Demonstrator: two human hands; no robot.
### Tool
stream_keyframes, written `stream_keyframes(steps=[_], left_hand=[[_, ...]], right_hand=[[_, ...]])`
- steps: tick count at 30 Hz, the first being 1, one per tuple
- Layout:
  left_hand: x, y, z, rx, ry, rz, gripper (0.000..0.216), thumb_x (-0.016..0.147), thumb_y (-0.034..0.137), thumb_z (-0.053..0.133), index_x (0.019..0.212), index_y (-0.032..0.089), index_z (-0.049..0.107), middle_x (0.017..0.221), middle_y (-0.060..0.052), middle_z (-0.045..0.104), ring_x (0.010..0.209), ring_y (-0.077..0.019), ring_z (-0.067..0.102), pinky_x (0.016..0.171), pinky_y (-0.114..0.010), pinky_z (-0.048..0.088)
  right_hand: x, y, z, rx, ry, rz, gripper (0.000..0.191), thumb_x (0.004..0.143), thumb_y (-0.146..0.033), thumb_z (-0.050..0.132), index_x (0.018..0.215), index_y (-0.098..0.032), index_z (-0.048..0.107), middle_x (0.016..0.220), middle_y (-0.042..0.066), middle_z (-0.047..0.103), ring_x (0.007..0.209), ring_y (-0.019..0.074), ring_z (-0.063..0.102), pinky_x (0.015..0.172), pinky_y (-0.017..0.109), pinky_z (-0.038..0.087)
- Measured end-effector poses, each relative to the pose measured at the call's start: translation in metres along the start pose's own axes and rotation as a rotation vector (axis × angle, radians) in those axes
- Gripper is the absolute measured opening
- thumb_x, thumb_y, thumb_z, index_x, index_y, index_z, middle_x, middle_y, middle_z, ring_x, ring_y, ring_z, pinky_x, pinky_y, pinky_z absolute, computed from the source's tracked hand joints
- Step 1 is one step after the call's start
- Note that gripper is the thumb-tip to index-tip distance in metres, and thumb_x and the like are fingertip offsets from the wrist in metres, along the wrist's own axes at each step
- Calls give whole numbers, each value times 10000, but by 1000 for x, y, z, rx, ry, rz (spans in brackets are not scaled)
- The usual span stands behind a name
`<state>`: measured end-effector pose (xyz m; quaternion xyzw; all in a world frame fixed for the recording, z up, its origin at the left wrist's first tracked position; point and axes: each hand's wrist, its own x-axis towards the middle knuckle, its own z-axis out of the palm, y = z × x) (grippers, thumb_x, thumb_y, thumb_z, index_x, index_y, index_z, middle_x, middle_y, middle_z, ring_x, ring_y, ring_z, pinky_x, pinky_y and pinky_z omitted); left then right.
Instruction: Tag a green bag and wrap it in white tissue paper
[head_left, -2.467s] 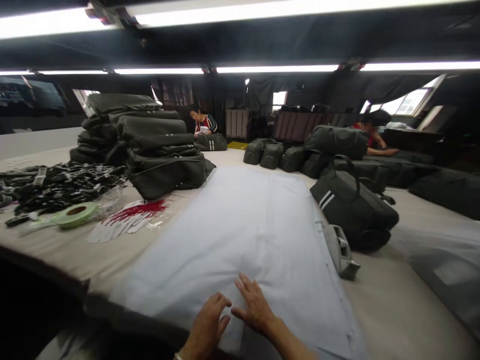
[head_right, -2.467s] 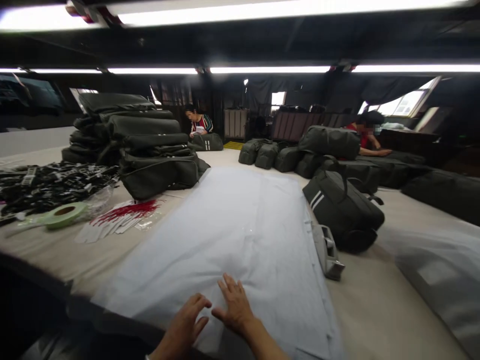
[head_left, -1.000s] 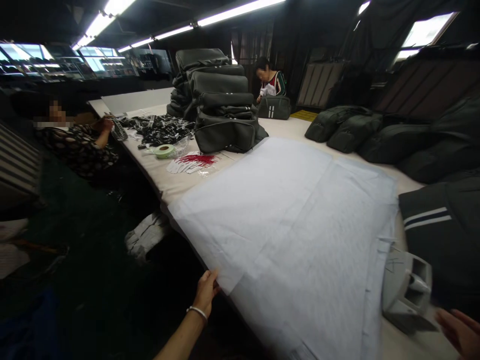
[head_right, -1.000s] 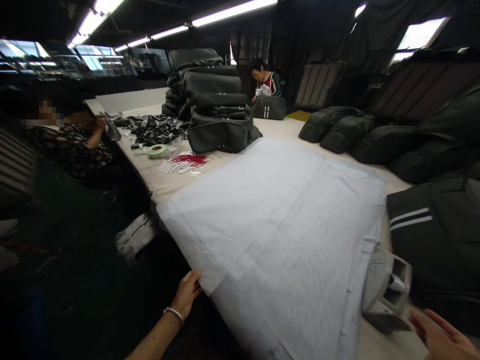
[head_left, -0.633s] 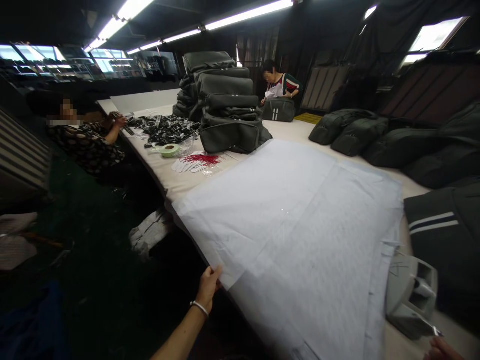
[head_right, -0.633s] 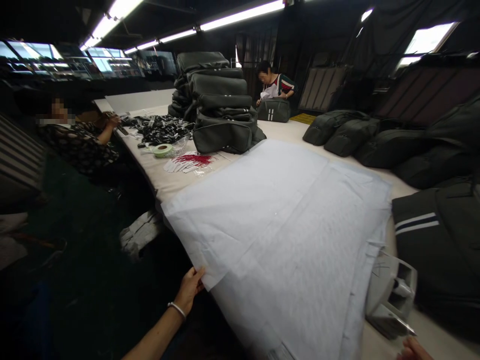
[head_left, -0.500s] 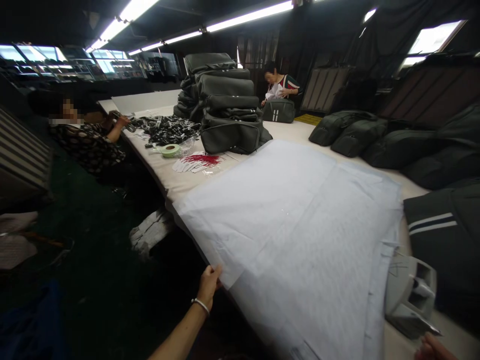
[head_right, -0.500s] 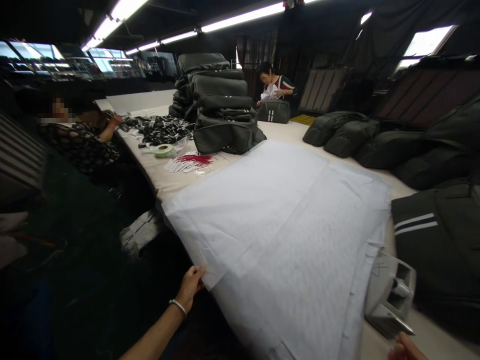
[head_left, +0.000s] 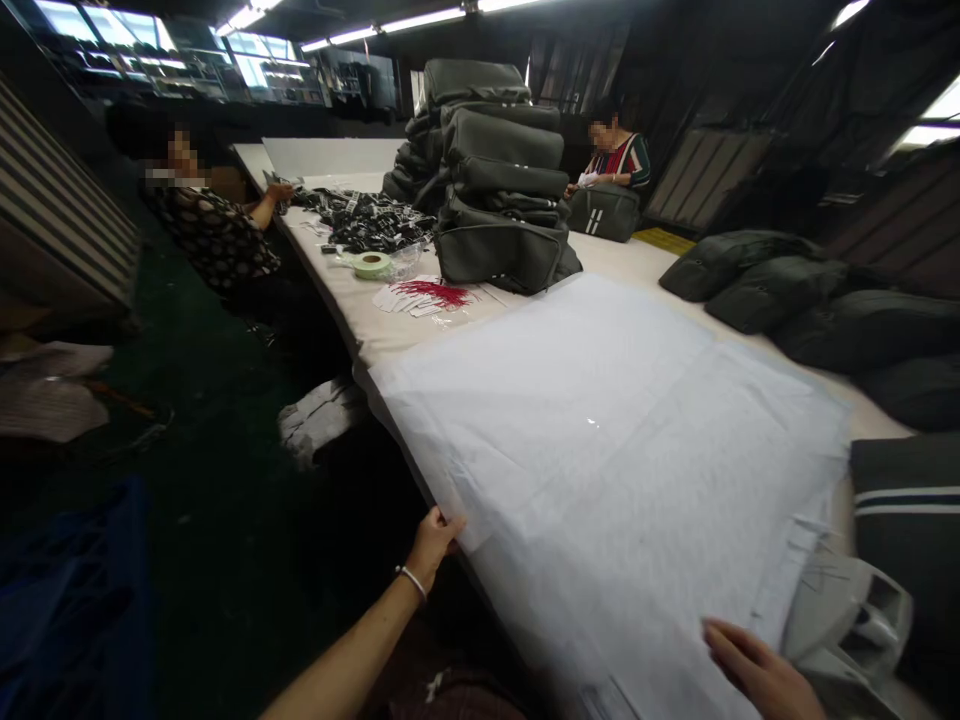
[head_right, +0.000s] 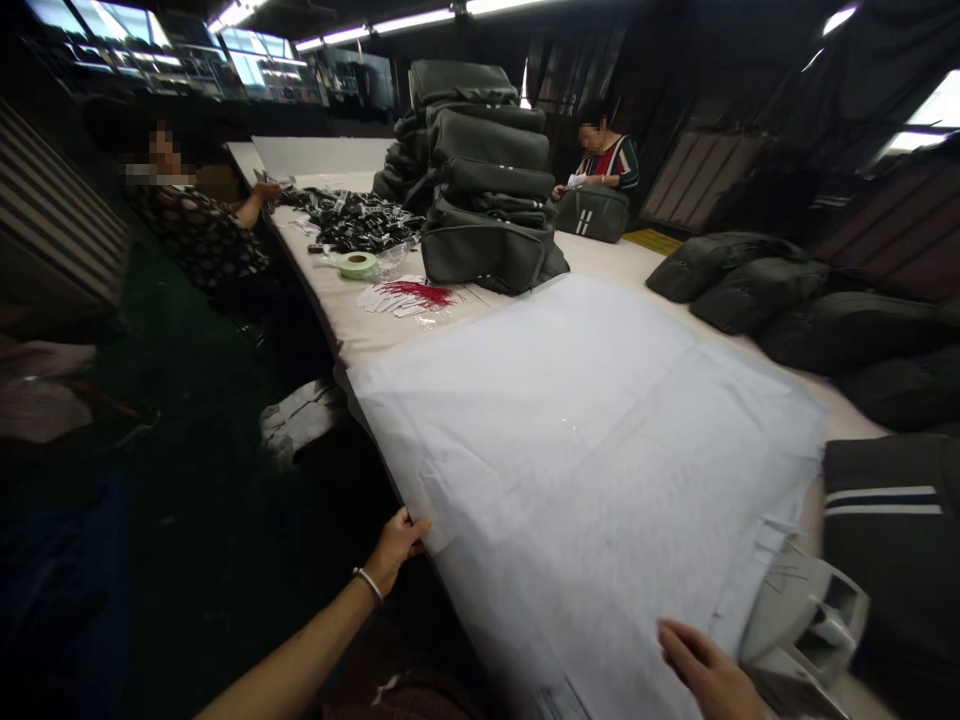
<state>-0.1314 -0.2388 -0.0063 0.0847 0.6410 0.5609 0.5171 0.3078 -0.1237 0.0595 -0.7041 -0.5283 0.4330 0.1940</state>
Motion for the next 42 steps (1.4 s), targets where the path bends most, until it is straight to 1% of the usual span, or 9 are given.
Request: stream_keyframes(steps=[2, 5, 7, 9, 14, 18, 23, 30, 42], left_hand=[[-1, -2, -1, 8, -15, -10, 539, 575, 403, 783, 1002, 158, 564, 905, -63, 687, 784, -194, 640, 637, -268, 487], [-2, -7, -1, 30, -18, -25, 507, 574, 342, 783, 990, 156, 561, 897, -64, 690, 763, -181, 632, 615, -250, 465], [-1, -10, 0, 38, -13, -36, 469, 595, 321, 766, 983, 156, 558, 895, -63, 689, 757, -172, 624, 604, -242, 451], [-2, -12, 0, 38, -11, -49, 453, 615, 316, 752, 991, 157, 555, 905, -62, 685, 768, -172, 621, 603, -240, 443], [-8, -13, -2, 36, -51, -108, 451, 627, 345, 749, 1001, 147, 592, 905, -63, 687, 794, -181, 623, 617, -248, 438], [-9, -16, -5, 54, -83, -159, 400, 607, 356, 765, 919, 135, 645, 824, -56, 695, 751, -185, 624, 606, -256, 416], [-6, -22, -3, 71, -85, -179, 344, 606, 340, 759, 851, 120, 661, 737, -37, 674, 672, -160, 600, 591, -253, 398], [-5, -24, -2, 25, -102, -190, 346, 599, 373, 768, 808, 120, 661, 729, -37, 666, 686, -164, 612, 617, -259, 443], [-3, -27, -1, -15, -118, -197, 303, 615, 345, 758, 800, 125, 664, 714, -28, 668, 644, -149, 602, 574, -237, 427]], right_hand=[[-14, -62, 60, 69, -209, -80, 381, 609, -544, 687, 813, -222, 696, 809, 68, 705, 779, 257, 667, 775, 376, 523], [-28, -143, 138, 135, -480, -209, 402, 635, -431, 699, 955, -204, 612, 629, -27, 611, 645, 189, 596, 684, 333, 489], [-26, -175, 167, 156, -515, -245, 415, 637, -400, 690, 980, -199, 570, 613, -49, 586, 625, 169, 573, 672, 318, 466], [-16, -190, 177, 143, -480, -249, 410, 631, -411, 679, 955, -193, 553, 630, -44, 589, 632, 164, 572, 678, 316, 452], [-2, -191, 189, 45, -511, -244, 376, 628, -433, 663, 893, -195, 543, 639, -31, 598, 632, 167, 583, 664, 315, 449], [-26, -170, 229, -64, -587, -262, 305, 633, -420, 619, 837, -211, 531, 585, -43, 574, 574, 165, 566, 595, 296, 440], [-42, -147, 265, -263, -491, -324, 172, 671, -339, 583, 789, -227, 526, 627, -27, 602, 626, 175, 582, 630, 288, 422], [-45, -150, 280, -484, -422, -384, 66, 749, -247, 559, 798, -228, 519, 695, -13, 623, 689, 163, 602, 656, 251, 403], [-44, -152, 294, -812, -350, -408, 57, 791, -179, 534, 813, -222, 503, 732, 23, 637, 704, 173, 596, 601, 257, 327]])
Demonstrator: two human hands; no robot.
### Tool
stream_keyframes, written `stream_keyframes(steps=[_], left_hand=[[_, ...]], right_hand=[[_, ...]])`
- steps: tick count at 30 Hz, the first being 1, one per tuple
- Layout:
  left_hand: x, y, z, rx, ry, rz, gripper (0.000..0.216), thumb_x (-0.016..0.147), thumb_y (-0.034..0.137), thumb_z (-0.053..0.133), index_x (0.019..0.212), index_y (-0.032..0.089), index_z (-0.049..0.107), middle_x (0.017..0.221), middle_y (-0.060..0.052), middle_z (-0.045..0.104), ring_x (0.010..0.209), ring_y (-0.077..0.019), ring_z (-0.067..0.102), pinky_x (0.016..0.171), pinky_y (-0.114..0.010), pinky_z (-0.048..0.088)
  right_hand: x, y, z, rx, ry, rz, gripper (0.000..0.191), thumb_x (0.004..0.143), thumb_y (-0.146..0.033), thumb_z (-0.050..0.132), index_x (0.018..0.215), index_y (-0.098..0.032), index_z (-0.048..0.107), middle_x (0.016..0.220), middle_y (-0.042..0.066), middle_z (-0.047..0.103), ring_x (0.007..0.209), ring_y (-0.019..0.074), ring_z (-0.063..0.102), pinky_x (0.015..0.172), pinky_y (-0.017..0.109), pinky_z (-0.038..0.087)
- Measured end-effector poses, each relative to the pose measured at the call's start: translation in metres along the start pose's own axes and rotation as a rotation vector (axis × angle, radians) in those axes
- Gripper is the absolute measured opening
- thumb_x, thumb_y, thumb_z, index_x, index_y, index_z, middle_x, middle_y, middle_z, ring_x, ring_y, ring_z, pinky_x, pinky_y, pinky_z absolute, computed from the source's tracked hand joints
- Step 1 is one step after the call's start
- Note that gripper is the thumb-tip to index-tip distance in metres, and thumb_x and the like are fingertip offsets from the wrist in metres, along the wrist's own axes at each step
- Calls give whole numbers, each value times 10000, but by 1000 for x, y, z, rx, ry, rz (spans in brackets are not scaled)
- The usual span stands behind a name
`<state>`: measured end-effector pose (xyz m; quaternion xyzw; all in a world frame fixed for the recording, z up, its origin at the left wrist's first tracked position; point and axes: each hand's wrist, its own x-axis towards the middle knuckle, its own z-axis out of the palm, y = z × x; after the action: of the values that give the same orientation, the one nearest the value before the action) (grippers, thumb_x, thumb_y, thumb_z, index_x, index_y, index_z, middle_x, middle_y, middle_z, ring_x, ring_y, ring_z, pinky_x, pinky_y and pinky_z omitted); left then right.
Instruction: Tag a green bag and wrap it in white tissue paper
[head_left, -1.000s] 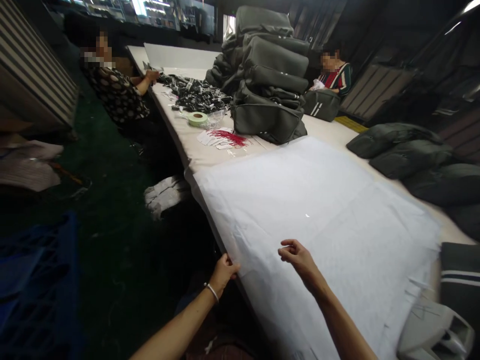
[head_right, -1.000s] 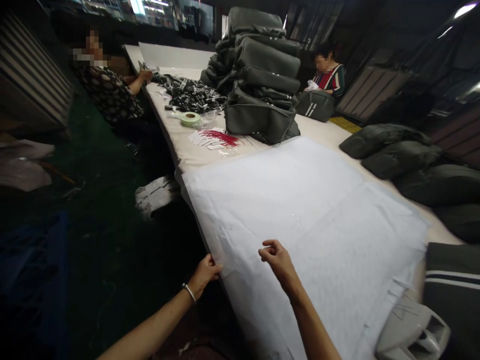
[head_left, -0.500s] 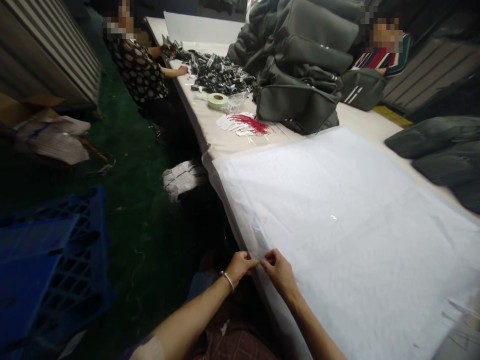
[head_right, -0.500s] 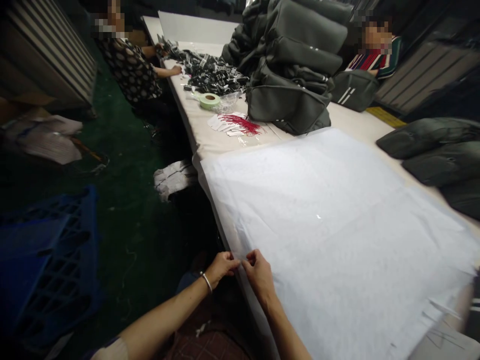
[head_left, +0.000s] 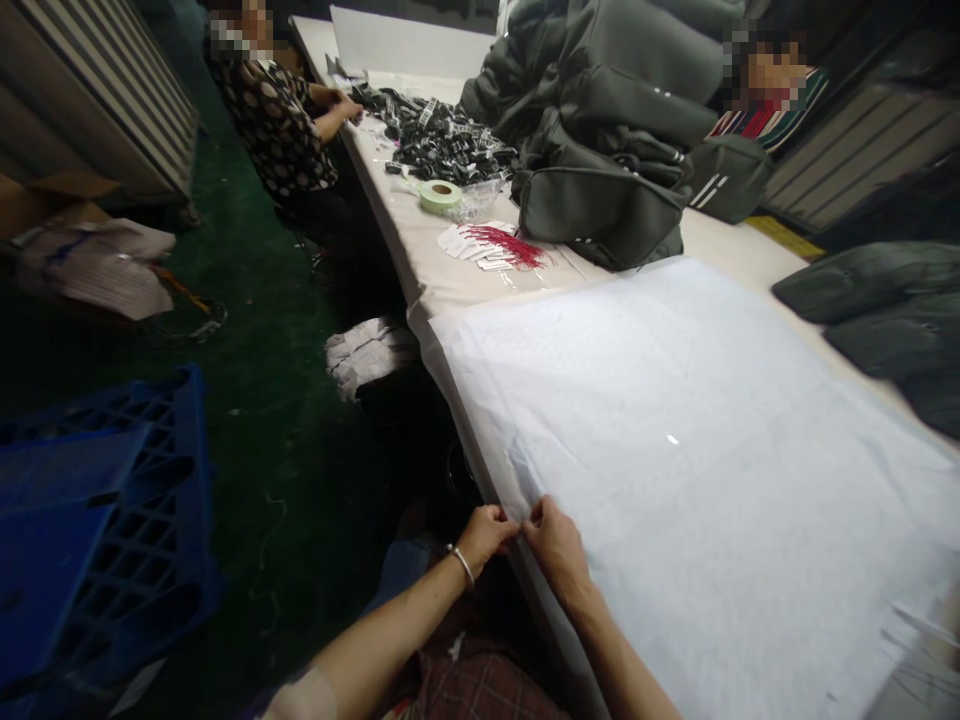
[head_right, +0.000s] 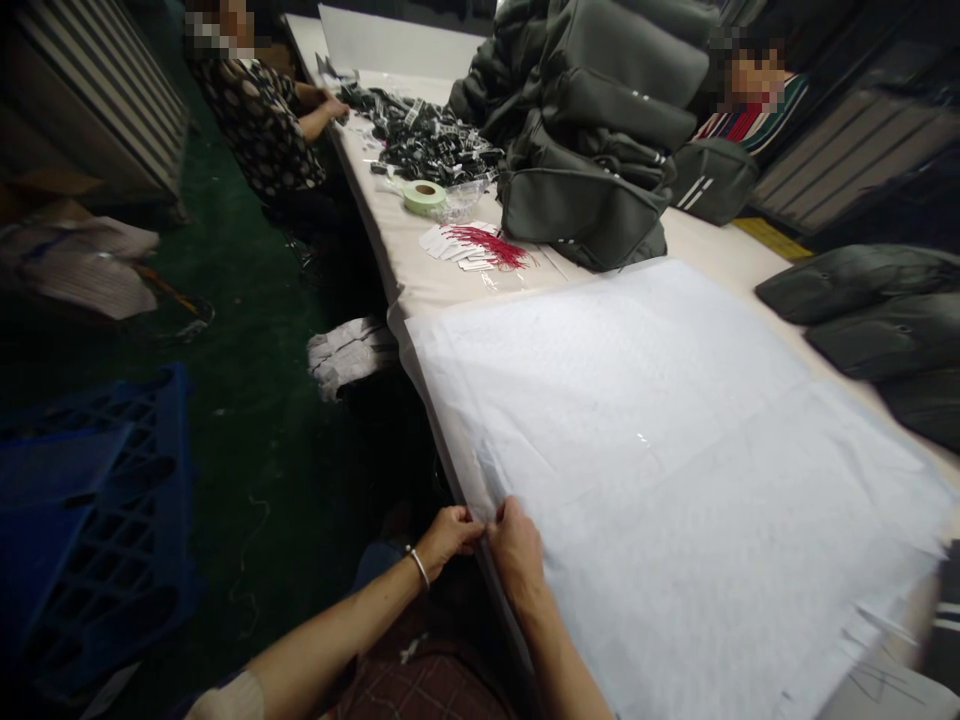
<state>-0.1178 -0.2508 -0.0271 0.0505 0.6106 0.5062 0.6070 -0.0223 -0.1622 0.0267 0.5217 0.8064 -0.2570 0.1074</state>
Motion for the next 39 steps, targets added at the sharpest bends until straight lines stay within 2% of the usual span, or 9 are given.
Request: stream_keyframes(steps=[9, 17, 21, 28, 35, 39], left_hand=[[-1, 0, 1, -17, 11, 1, 287, 618, 337, 762, 776, 126, 649, 700, -27, 656, 655, -160, 605, 581, -250, 426], [3, -2, 1, -38, 2, -17, 320, 598, 376, 779, 712, 140, 595, 644, -2, 606, 615, -143, 574, 579, -250, 419], [1, 1, -1, -29, -18, -27, 313, 598, 367, 770, 731, 137, 603, 655, -5, 610, 634, -143, 579, 603, -251, 423], [0, 6, -7, -2, -81, -52, 335, 609, 368, 768, 802, 128, 633, 742, -38, 657, 696, -163, 610, 638, -260, 443], [1, 5, -11, -15, -157, -42, 576, 643, 584, 726, 1013, 148, 658, 932, -85, 707, 827, -216, 651, 692, -302, 492], [7, 3, -4, 40, -63, -29, 622, 558, 605, 782, 924, 119, 651, 846, -90, 702, 761, -221, 647, 652, -302, 481]], right_hand=[[-7, -7, -7, -112, -13, 22, 69, 830, -197, 510, 881, -228, 476, 783, 30, 663, 761, 187, 625, 601, 262, 330], [-16, -9, -13, -192, 0, 101, 114, 872, -340, 514, 922, -244, 478, 801, 26, 670, 771, 215, 650, 580, 281, 310], [-21, -5, -14, -186, 28, 133, 188, 891, -424, 511, 913, -238, 488, 893, 55, 680, 860, 236, 650, 603, 292, 338], [-31, 15, -20, -87, 62, 247, 334, 846, -591, 532, 881, -264, 479, 753, 1, 684, 741, 224, 660, 549, 279, 331], [-31, 20, -10, -114, 54, 219, 272, 854, -516, 565, 891, -260, 482, 779, 24, 698, 782, 244, 678, 560, 290, 324], [-30, 21, -5, -89, 82, 194, 256, 842, -483, 600, 897, -258, 491, 793, -3, 703, 783, 220, 684, 566, 274, 337]])
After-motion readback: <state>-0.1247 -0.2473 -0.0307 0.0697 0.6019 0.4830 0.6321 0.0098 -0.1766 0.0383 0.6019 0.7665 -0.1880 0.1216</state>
